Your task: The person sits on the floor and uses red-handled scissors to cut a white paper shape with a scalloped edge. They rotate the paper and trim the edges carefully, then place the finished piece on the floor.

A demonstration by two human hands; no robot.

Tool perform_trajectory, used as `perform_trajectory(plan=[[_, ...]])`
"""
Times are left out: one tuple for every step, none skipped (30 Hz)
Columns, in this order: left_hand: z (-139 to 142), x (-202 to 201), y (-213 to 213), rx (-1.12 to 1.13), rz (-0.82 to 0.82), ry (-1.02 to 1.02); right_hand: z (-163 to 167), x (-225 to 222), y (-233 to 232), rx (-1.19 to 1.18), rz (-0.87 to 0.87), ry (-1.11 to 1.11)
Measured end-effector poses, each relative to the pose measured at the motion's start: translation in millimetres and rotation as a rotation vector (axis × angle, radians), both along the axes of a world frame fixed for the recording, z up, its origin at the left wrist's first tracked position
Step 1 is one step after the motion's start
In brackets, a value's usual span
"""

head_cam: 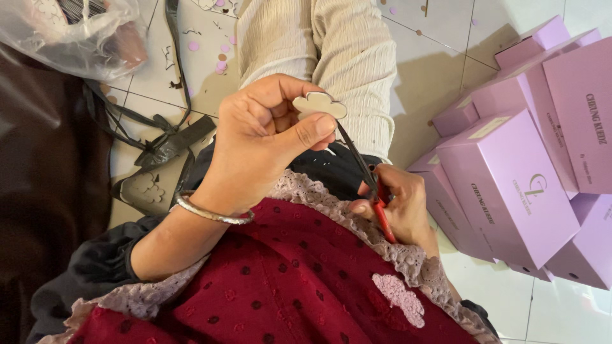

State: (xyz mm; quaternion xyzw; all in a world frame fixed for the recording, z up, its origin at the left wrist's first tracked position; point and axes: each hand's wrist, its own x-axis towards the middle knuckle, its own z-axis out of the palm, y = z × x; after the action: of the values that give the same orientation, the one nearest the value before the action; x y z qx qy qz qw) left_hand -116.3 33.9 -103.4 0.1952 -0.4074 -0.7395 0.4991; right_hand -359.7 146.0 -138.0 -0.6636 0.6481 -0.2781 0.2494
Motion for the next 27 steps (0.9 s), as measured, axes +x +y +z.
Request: perform_trajectory(plan=[[0,0,0,-0.009,0.004,0.001,-1,-1,0,0.006,0.001,-0.002],[-1,0,0,-0.017,0.008,0.001,-2,-2,1,0.012,0.003,-0.004],[-1,-1,0,-0.016,0.012,0.004,-2,-3,1,0.018,0.004,-0.007],[-2,-1,0,-0.015,0.017,0.008,-3,-4,1,0.020,0.009,-0.004],[-3,-1,0,-0.014,0.022,0.011,-4,-5,1,0.022,0.014,-0.002],[-3,-2,0,-0.012,0.022,0.016,-4,-6,0,0.025,0.019,0.001],[-4,-2,0,-0.010,0.022,0.021,-4,-8,0,0.019,0.027,0.006],[-4,-2,0,-0.008,0.021,0.026,-5,-9,0,0.014,0.036,0.011],[-5,-2,1,0.010,0.014,0.022,-5,-11,0,0.008,0.044,0.017],[-5,-2,1,0.028,0.006,0.018,-4,-13,0,0.036,0.047,-0.002],[-6,-2,1,0.045,-0.002,0.013,-2,-17,0,0.062,0.051,-0.021],[-6,-3,1,0.059,-0.007,0.056,-1,-19,1,0.090,0.054,-0.041],[-7,-5,0,0.075,-0.013,0.099,0,-21,2,0.113,0.054,-0.079],[-7,-6,-1,0.090,-0.018,0.142,1,-24,4,0.133,0.053,-0.116],[-7,-5,-2,0.106,-0.003,0.126,1,-25,4,0.151,0.052,-0.152],[-6,-4,-3,0.121,0.013,0.110,1,-25,5,0.141,0.037,-0.239],[-6,-4,-3,0.139,0.028,0.094,1,-24,5,0.134,0.022,-0.327],[-5,-4,-3,0.168,0.013,0.097,0,-22,6,0.129,0.006,-0.416],[-4,-5,-2,0.197,-0.001,0.099,1,-21,5,0.115,0.026,-0.377],[-2,-7,-2,0.224,-0.017,0.101,2,-19,3,0.097,0.045,-0.337],[0,-8,-2,0.223,-0.041,0.117,2,-16,2,0.076,0.063,-0.297],[3,-9,-1,0.222,-0.066,0.133,4,-13,0,0.062,0.077,-0.339],[5,-10,0,0.223,-0.091,0.148,4,-8,-1,0.048,0.088,-0.382],[7,-12,2,0.209,-0.102,0.149,6,-5,-1,0.035,0.100,-0.424],[10,-14,3,0.192,-0.112,0.150,7,-1,-3,0.042,0.105,-0.463],[12,-16,5,0.178,-0.121,0.151,8,2,-5,0.051,0.110,-0.502],[14,-18,7,0.164,-0.138,0.159,9,5,-5,0.063,0.112,-0.542]])
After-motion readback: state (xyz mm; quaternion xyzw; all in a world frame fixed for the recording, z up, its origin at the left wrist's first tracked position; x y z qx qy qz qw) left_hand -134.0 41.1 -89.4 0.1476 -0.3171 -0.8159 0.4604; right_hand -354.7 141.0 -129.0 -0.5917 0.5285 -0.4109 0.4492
